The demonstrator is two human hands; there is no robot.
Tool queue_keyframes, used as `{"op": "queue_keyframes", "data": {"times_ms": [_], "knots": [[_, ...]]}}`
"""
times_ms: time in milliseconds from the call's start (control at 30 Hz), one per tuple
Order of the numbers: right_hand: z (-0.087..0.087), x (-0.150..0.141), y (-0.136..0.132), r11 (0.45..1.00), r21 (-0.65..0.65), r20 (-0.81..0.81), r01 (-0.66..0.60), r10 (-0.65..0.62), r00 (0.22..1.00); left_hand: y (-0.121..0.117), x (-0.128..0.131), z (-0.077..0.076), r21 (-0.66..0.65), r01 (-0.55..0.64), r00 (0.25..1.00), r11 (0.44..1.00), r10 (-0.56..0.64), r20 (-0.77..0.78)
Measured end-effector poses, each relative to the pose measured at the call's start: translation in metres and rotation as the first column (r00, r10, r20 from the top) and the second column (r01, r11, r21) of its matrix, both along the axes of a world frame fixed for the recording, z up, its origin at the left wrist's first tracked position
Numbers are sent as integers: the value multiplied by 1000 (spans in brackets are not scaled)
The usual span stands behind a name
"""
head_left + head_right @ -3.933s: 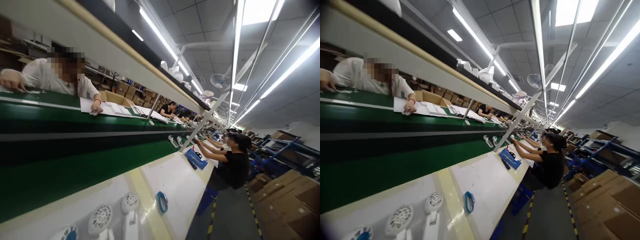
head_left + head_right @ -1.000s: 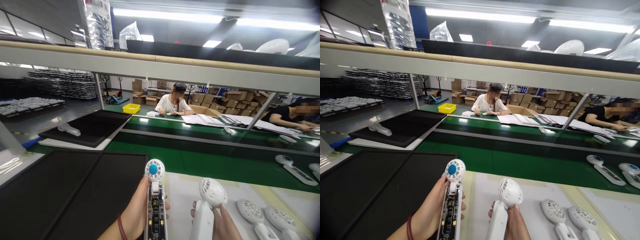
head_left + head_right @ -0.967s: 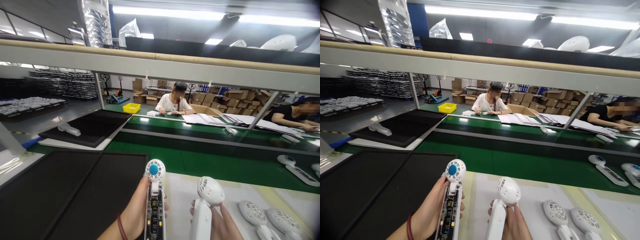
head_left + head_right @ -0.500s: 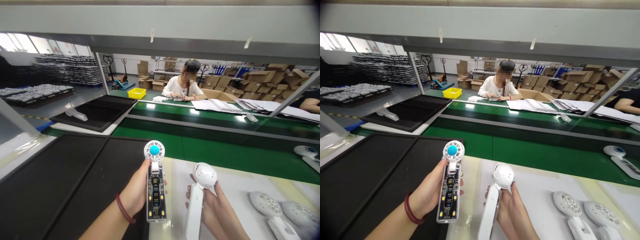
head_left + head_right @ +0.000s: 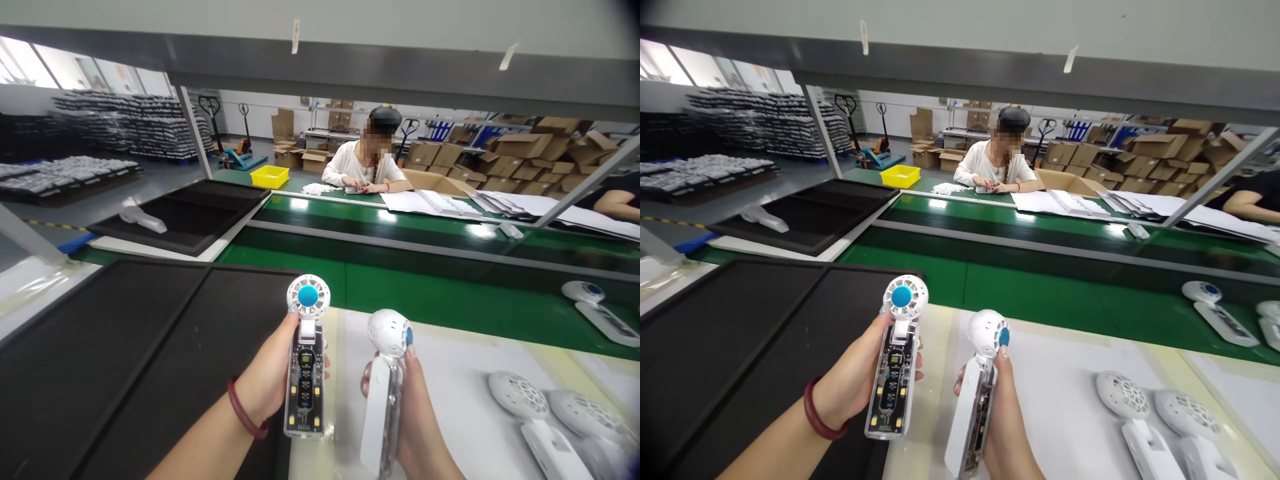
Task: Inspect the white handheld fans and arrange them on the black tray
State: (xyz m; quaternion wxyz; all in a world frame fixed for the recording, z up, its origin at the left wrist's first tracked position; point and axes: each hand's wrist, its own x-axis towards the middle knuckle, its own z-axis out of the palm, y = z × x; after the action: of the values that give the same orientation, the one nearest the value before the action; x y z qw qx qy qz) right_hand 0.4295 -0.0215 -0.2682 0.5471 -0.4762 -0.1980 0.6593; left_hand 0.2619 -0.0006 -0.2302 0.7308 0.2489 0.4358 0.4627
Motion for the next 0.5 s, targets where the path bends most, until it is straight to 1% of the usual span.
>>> {"op": "queue_keyframes", "data": {"times_ms": [67, 100, 167, 267, 333, 400, 500], "knots": [[5, -4, 0, 998, -54, 85, -44, 49, 995, 1, 0, -3, -24, 18, 1000, 1000, -18, 11], [9, -6, 0, 993, -87, 92, -82, 90, 992, 1, -1, -4, -29, 33, 999, 999, -32, 28], [21, -11, 0, 979, -119, 40, -167, 172, 984, 2, -5, -5, -17, 64, 995, 998, -63, 79], [40, -19, 3, 954, -56, -77, -293, 289, 954, 3, -14, -7, -5, 80, 986, 997, -79, 149], [50, -23, 5, 938, 2, -126, -348, 345, 930, 4, -21, -8, -15, 77, 983, 997, -73, 171], [57, -27, 8, 927, 41, -161, -373, 375, 913, 4, -28, -9, -12, 70, 984, 997, -67, 166], [61, -34, 11, 923, 41, -181, -383, 384, 905, 2, -37, -7, 1, 97, 988, 995, -97, 123]]}}
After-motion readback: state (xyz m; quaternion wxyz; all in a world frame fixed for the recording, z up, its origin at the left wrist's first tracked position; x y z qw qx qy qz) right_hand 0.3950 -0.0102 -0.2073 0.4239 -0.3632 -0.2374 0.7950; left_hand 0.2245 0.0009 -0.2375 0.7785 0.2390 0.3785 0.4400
